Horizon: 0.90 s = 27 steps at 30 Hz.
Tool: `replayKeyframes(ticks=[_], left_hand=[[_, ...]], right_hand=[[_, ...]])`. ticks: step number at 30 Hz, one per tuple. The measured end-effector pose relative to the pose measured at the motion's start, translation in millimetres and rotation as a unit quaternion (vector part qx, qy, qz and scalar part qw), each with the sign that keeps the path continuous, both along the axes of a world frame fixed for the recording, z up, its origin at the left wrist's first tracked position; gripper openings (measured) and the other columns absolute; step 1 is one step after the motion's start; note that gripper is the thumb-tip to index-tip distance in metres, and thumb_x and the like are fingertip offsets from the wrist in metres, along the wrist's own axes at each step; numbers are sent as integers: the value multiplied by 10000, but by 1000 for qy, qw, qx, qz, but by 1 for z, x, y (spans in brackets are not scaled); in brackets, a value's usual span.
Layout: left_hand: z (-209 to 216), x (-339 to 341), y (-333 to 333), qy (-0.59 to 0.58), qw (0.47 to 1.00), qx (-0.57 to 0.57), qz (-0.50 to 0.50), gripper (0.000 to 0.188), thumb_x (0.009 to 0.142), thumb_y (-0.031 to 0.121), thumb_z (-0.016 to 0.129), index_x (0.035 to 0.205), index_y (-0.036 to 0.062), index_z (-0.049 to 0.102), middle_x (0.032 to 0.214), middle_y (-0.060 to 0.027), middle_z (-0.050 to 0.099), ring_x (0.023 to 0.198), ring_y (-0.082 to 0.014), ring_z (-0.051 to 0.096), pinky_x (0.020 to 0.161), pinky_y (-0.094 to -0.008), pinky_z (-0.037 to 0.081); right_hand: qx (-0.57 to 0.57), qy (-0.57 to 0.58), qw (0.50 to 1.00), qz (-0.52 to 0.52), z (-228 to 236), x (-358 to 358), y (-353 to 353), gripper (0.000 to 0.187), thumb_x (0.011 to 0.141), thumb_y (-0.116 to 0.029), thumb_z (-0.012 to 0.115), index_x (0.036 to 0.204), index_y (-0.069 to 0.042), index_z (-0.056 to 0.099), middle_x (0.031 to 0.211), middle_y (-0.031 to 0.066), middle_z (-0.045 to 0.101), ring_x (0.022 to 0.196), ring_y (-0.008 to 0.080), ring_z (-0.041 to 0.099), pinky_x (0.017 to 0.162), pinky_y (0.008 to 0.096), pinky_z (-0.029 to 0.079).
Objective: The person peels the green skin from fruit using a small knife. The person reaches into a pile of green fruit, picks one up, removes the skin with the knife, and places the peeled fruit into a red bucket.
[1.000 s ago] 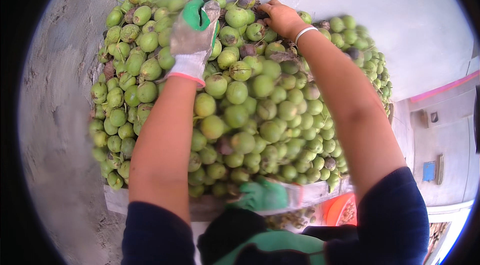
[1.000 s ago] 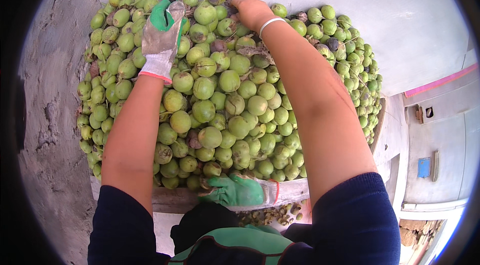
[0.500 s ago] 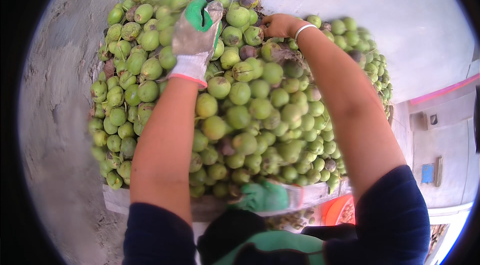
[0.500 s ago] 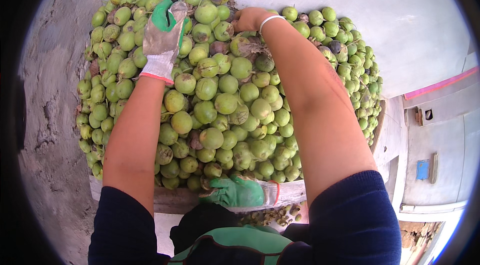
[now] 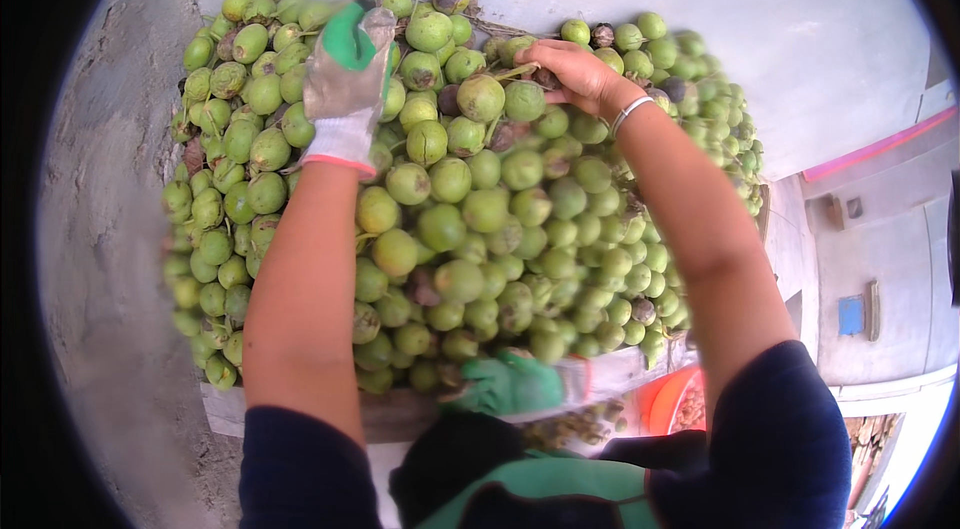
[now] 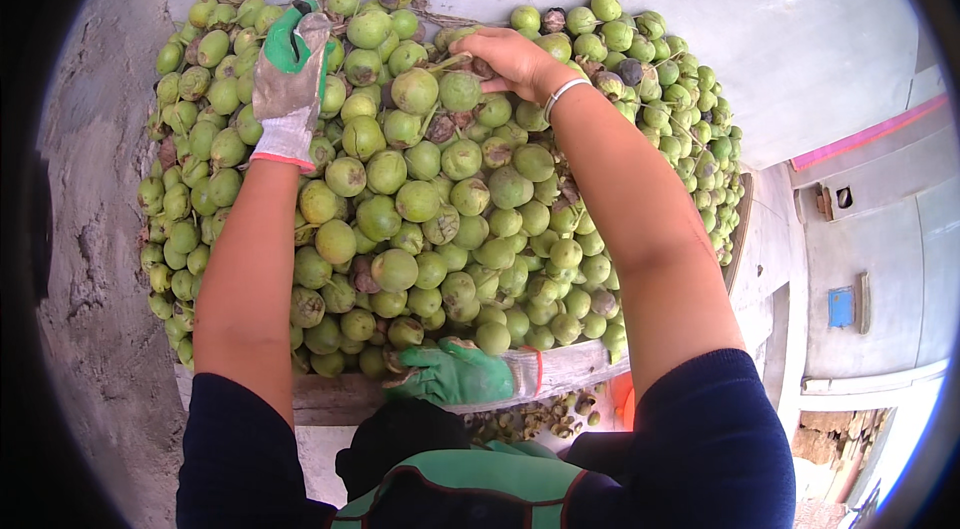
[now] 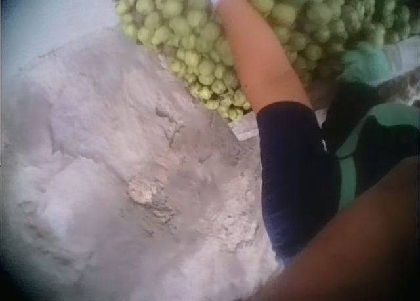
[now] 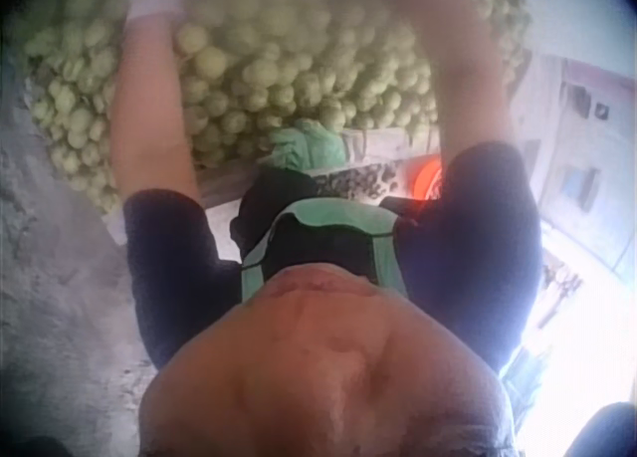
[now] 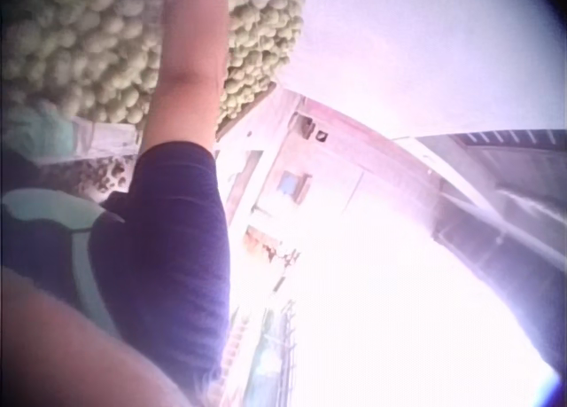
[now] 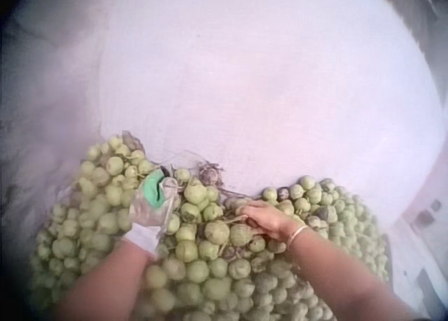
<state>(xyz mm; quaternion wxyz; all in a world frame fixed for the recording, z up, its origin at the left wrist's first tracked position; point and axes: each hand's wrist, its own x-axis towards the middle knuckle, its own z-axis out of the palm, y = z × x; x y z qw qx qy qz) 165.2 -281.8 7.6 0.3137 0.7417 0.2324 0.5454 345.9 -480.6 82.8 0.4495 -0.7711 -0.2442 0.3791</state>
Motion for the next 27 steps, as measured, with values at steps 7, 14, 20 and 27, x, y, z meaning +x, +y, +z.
replayKeyframes(ticks=[7,14,20,27], left_hand=[[-3,4,7,5,996,79,39,444,813,311,704,1163,60,593,1058,-177,631,923,-332,634,791,-412,514],[-8,8,9,-8,996,87,15,472,807,329,709,1173,55,588,1079,-195,629,960,-346,626,807,-426,511],[-7,5,6,18,995,85,41,498,797,344,713,1186,62,580,1099,-187,619,981,-329,614,830,-417,496],[-7,2,7,16,997,68,29,538,797,365,706,1219,67,555,1164,-188,581,1049,-315,576,888,-412,460]], right_hand=[[-162,-386,901,117,6,-2,-7,182,806,-193,617,921,-64,561,765,17,580,645,134,575,600,287,499],[-173,-599,725,292,-32,11,26,367,787,-54,569,1134,-167,606,1004,105,666,942,309,639,765,418,521],[-240,-622,679,306,-26,6,32,434,801,-74,555,1220,-183,576,1000,98,677,937,309,644,782,419,524],[-51,-528,828,182,14,-5,-27,306,770,-61,616,1074,-94,603,823,51,616,721,223,601,708,335,511]])
